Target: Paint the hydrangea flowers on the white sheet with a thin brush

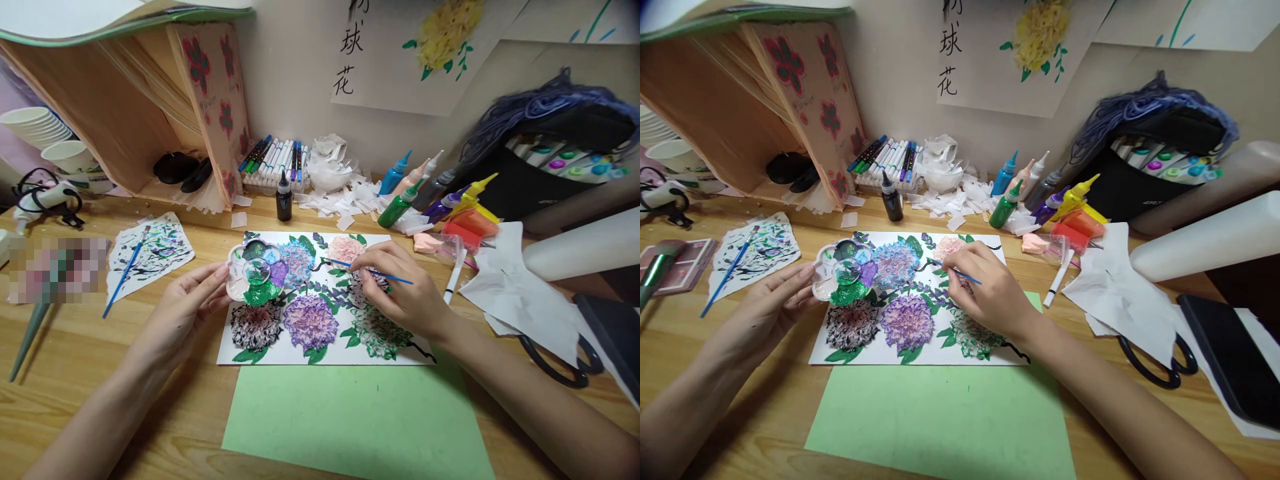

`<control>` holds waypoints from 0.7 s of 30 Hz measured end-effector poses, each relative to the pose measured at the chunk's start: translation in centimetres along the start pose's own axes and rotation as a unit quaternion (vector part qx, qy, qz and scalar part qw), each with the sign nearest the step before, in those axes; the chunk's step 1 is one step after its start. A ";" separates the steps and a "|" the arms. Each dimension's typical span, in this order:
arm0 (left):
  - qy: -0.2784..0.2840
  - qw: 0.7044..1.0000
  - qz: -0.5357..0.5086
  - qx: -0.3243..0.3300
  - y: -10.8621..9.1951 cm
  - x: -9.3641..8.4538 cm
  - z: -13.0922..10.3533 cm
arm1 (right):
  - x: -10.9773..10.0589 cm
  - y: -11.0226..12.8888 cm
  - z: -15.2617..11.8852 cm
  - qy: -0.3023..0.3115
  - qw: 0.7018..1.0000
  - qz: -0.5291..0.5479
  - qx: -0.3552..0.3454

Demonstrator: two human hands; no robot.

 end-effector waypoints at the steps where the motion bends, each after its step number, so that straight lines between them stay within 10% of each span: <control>1: 0.002 1.000 0.000 0.002 0.0 0.0 0.0 | 0.1 0.0 0.0 0.004 1.000 0.000 0.002; 14: 0.031 0.999 -0.002 0.021 0.1 0.4 -0.3 | -1.9 2.3 -0.3 -0.105 0.983 0.147 0.037; 21: 0.036 0.999 0.028 0.007 0.8 0.6 -0.6 | -1.4 3.4 -0.3 0.009 0.976 0.218 0.018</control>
Point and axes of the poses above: each hand's wrist, its own z-axis towards the middle knuckle, its own x-axis out of the palm, y = z × x, the point moved 1 cm from there along z, towards the middle knuckle, and after that the axes turned 5 degrees about z, right-handed, at the moved point
